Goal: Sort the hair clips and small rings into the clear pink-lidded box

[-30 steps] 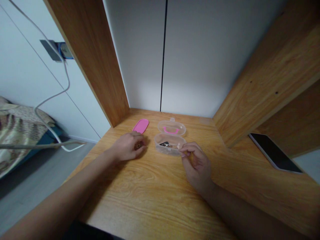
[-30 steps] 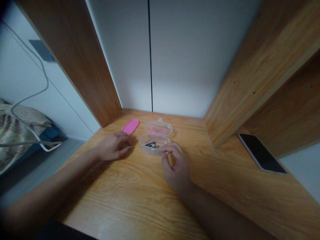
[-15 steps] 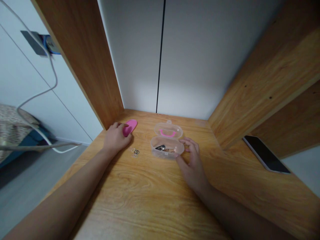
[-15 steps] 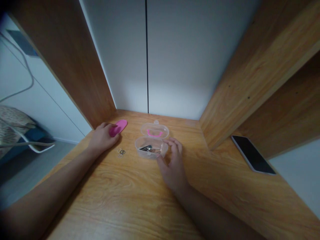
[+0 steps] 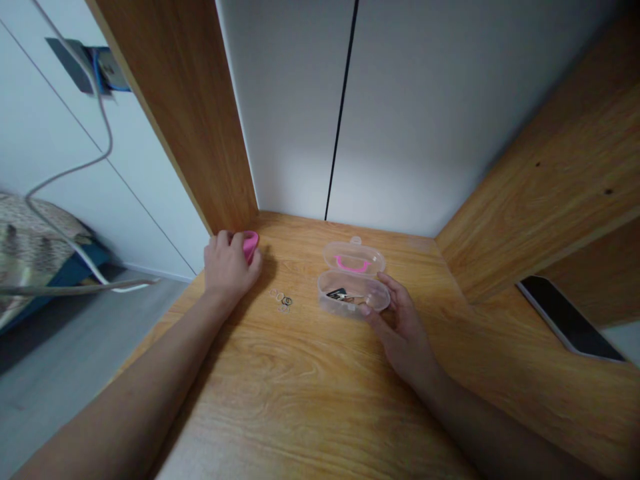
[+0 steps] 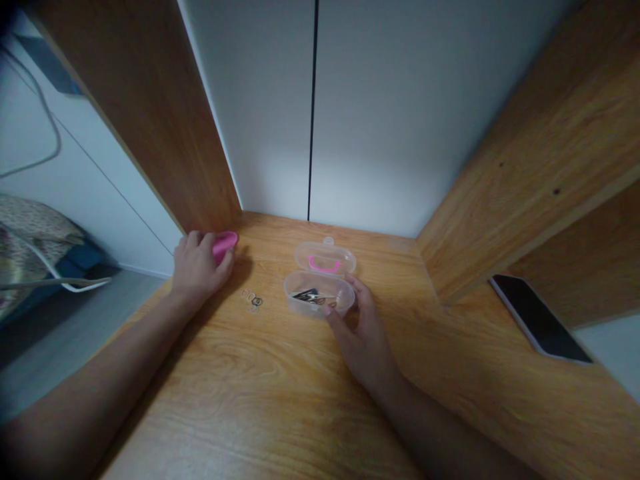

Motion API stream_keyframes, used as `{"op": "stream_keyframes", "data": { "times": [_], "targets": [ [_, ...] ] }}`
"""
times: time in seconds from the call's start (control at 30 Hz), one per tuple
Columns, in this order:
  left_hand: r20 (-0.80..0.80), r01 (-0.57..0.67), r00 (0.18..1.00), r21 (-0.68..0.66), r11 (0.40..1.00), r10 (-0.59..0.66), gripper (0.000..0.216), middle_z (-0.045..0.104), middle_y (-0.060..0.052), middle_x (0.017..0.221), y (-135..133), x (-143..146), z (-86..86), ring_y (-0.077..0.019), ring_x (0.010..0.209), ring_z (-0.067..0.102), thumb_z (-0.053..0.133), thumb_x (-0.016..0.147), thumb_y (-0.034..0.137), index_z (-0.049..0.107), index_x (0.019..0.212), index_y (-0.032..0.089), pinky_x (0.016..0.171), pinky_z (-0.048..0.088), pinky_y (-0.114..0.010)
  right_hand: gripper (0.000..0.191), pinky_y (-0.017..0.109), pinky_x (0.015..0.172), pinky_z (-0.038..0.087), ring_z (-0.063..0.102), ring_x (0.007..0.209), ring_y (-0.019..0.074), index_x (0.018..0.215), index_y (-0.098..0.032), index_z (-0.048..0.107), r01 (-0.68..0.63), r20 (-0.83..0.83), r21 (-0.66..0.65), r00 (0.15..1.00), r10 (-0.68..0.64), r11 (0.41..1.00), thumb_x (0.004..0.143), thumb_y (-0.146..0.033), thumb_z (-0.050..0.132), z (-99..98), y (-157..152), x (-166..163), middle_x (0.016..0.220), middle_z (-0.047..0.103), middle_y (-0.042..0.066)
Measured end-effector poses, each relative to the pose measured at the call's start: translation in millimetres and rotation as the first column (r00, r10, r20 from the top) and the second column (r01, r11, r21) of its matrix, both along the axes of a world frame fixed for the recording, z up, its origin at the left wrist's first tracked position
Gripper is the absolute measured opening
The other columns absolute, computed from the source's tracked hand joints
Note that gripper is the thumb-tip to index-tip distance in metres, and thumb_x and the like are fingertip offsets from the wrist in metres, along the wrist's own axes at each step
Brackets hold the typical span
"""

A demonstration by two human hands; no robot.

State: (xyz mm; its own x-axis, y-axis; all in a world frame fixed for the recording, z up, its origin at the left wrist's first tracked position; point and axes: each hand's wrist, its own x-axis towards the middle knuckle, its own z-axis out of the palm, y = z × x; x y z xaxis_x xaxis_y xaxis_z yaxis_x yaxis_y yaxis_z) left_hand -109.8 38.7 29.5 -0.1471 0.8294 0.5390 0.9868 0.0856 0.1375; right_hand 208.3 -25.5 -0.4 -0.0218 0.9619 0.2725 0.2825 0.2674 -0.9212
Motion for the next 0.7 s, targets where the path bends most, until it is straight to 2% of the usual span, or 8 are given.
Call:
{"op": "stream_keyframes", "data": {
  "times": [0.07,0.13,0.23,0.33,0.47,0.57,0.7],
  "targets": [
    [0.094,0.225,0.969,0.035,0.974,-0.228,0.042,0.064,-0.016,0.116,-5.9,14.4,0.7,-0.0323,0.108,0.056,0.045,0.096,0.043,0.067,0.116,0.014,0.095,0.043,-0.046,0.058,0.055,0.113,0.041,0.056,0.128,0.0281,0.14,-0.031,0.042,-0.003,-0.002,0.015,1.0,0.003,1.0,0.089,-0.042,0.068,0.4,-0.4,-0.2,0.141,0.057,0.009],
    [0.208,0.441,0.876,0.018,0.897,-0.435,0.043,0.069,-0.014,0.111,-14.8,33.1,0.7,-0.0289,0.104,0.06,0.041,0.1,0.044,0.068,0.114,0.013,0.095,0.044,-0.044,0.061,0.056,0.115,0.038,0.053,0.132,0.0283,0.142,-0.032,0.041,-0.006,0.004,0.033,1.0,0.006,0.999,0.088,-0.041,0.069,1.8,-1.5,-1.1,0.143,0.055,0.009],
    [0.36,0.638,0.724,-0.024,0.77,-0.589,0.048,0.071,-0.013,0.115,-31.0,60.6,0.6,-0.0273,0.105,0.061,0.036,0.103,0.044,0.062,0.128,0.013,0.094,0.044,-0.043,0.064,0.056,0.118,0.035,0.05,0.136,0.0281,0.144,-0.033,0.04,-0.014,0.017,0.067,1.0,0.013,0.998,0.087,-0.038,0.071,4.8,-3.7,-2.7,0.146,0.053,0.008],
    [0.431,0.73,0.633,-0.056,0.681,-0.643,0.048,0.071,-0.011,0.116,-43.9,76.8,0.7,-0.0265,0.101,0.06,0.032,0.105,0.045,0.057,0.136,0.019,0.091,0.043,-0.043,0.066,0.055,0.119,0.035,0.048,0.138,0.0278,0.146,-0.034,0.04,-0.057,0.005,0.101,0.998,0.057,0.993,0.087,-0.034,0.071,5.8,-5.5,-3.4,0.148,0.052,0.008],
    [0.484,0.814,0.522,-0.039,0.579,-0.702,0.045,0.066,-0.009,0.124,-48.1,76.7,0.0,-0.0254,0.108,0.058,0.028,0.106,0.041,0.051,0.141,0.024,0.096,0.042,-0.043,0.075,0.054,0.118,0.037,0.046,0.14,0.028,0.151,-0.036,0.033,-0.112,0.001,0.114,0.994,0.113,0.987,0.087,-0.032,0.071,4.0,-6.5,-3.4,0.152,0.048,0.007],
    [0.49,0.847,0.459,0.01,0.531,-0.742,0.045,0.063,-0.013,0.127,-44.6,68.7,-1.7,-0.0268,0.113,0.055,0.033,0.105,0.042,0.047,0.142,0.02,0.098,0.043,-0.044,0.079,0.053,0.116,0.041,0.052,0.135,0.0265,0.155,-0.035,0.027,-0.137,-0.02,0.115,0.99,0.14,0.984,0.088,-0.029,0.07,4.3,-7.9,-4.4,0.145,0.053,0.008],
    [0.491,0.873,0.42,0.011,0.487,-0.763,0.046,0.061,-0.014,0.124,-40.5,61.4,-3.2,-0.0283,0.111,0.056,0.042,0.102,0.044,0.046,0.141,0.02,0.097,0.046,-0.047,0.066,0.052,0.115,0.043,0.05,0.137,0.0258,0.149,-0.035,0.035,-0.11,-0.049,0.128,0.992,0.117,0.986,0.09,-0.027,0.065,7.0,-10.3,-5.5,0.146,0.053,0.008]
  ]
}}
